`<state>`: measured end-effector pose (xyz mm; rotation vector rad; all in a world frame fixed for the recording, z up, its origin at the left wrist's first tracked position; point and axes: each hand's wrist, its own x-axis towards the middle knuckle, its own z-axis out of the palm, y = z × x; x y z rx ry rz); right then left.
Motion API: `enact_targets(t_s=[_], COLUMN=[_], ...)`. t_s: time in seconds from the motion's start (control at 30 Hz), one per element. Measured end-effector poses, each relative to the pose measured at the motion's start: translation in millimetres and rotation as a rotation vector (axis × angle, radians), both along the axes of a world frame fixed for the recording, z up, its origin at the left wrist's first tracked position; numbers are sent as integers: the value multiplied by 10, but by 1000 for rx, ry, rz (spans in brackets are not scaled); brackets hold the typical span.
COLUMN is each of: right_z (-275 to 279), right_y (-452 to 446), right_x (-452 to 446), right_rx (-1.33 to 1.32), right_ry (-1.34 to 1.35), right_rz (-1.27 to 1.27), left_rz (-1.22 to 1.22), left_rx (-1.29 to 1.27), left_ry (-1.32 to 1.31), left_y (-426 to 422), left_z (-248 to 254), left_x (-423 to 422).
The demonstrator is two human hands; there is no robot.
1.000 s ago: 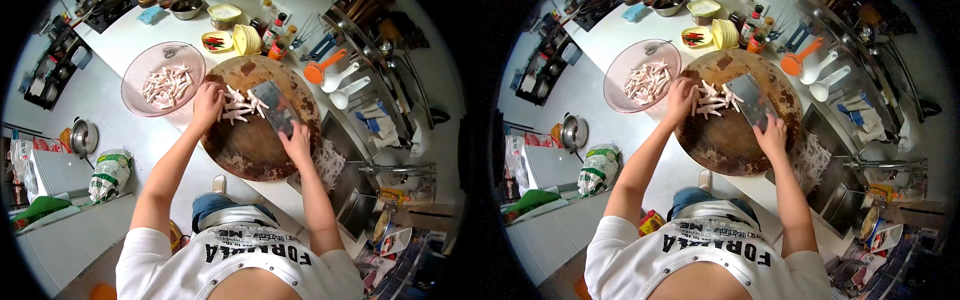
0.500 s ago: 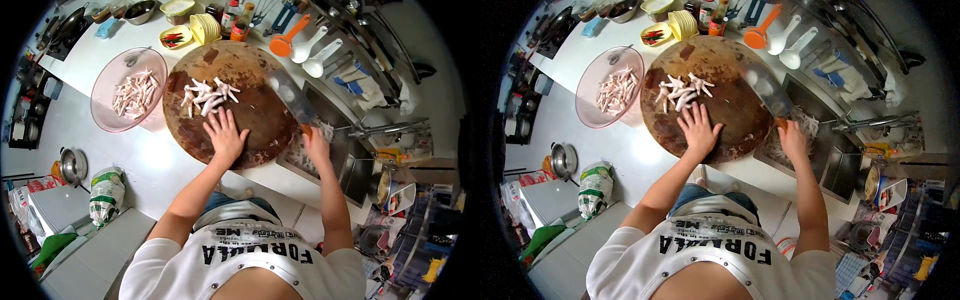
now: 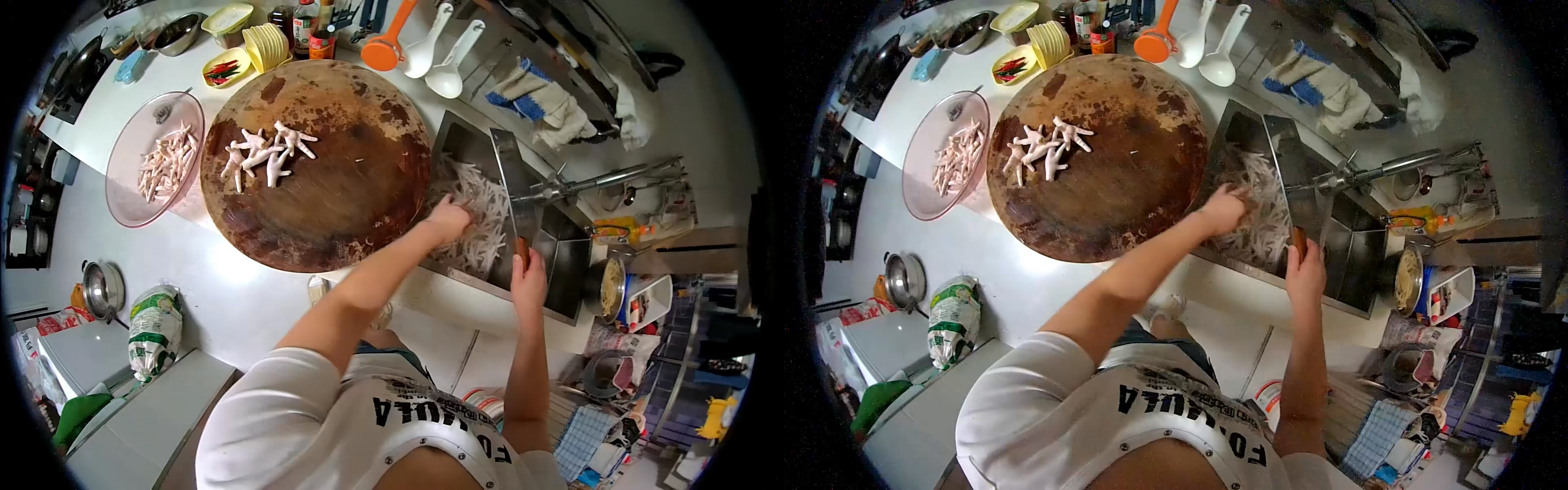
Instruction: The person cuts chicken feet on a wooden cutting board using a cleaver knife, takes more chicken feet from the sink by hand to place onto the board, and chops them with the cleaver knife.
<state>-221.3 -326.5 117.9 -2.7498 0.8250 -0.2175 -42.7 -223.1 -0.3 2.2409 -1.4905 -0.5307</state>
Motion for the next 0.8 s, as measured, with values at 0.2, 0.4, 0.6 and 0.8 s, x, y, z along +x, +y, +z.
enact_targets(t_s=[0.2,0.4,0.6,0.8], right_z=[-343,-514,-372,-414], right_y=[-435,-446,-220,554], right_x=[-310,-163,44,516], right_rx=[53,253,248,424], right_ry=[7,25,35,8], right_rz=[15,79,93,198], left_rz=[1013,608,341,897], left_rx=[-124,-57,-77,-386], left_ry=[-484,-313,28,-421], left_y=[1314,250,265,1923], left_z=[-54,13,60,495], left_x=[474,111,-89,309])
